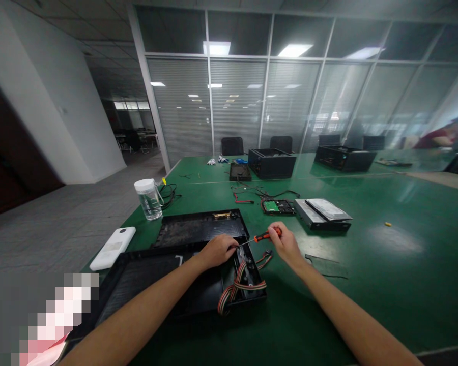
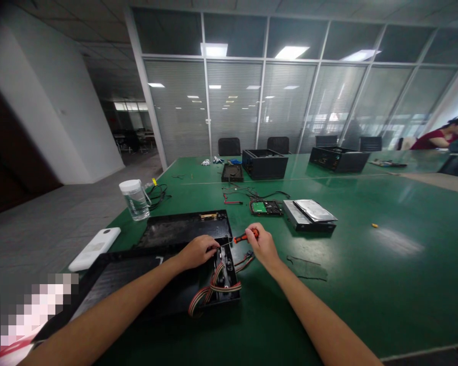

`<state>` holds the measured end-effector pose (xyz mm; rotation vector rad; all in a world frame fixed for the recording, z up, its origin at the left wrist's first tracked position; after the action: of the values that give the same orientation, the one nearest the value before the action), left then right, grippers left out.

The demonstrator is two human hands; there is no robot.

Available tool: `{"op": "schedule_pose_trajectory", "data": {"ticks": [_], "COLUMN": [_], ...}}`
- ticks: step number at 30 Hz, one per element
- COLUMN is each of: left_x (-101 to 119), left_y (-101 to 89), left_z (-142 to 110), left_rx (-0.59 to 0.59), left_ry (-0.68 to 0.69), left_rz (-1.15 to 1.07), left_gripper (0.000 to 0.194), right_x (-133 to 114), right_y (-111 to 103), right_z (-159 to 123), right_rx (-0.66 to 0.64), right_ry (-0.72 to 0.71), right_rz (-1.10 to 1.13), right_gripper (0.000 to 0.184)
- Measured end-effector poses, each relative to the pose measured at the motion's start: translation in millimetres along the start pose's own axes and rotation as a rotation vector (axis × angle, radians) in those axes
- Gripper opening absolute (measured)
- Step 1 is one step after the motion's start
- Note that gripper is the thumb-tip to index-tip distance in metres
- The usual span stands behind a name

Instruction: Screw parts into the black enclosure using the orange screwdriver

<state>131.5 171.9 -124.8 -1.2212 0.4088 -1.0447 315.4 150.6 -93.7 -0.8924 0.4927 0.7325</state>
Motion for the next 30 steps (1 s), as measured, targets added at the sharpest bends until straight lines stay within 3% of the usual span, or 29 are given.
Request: {"op": "schedule_pose_trajectory", "data": {"ticks": [5,11,16,20,25,30], "left_x": [-1,-1,0,0,0,-1], "left_y": [0.3,1.5,0.9,-0.1,0.4,0.8], "left_z": [-1,0,0,-1,-1,-1], "left_rx": [0.01,0.018,0.01,0.009,0.01,0.019], "left_ry": [-0.003,-0.006,0.0,-0.008,-0.002,-0.006], "left_rz": [0.0,0.012,0.028,0.041,0.049,0.043], "left_gripper": [0.017,0.016,0.013,0.014,0.014,0.013], "right_x": [-28,-86,-135,-134,-132,-129], "right_y": [-1,3,28,32,37,32], "right_z": [2,17,22,39,41,40], "right_rx": [-0.066,-0.28,-0.52,-0.454,-0.536,-0.507], "right_ry": [-0.112,-0.211,-0.365,-0.275,-0.289,-0.248], "right_rz": [-0.185,-0.666,-0.588,-0.812,-0.774,-0.785], "right_gripper": [0.032,0.045,0.038,0.057,0.047,0.054]}}
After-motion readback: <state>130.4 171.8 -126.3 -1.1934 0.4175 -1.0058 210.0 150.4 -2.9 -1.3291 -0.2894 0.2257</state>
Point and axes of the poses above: each hand's wrist, its own z-axis towards the middle knuckle, its own y-axis out of the palm, x = y × z, the point moved 9 cm from there along z, towards the middle knuckle, and after that the axes turned 3 degrees about y, right-handed, at the moved point
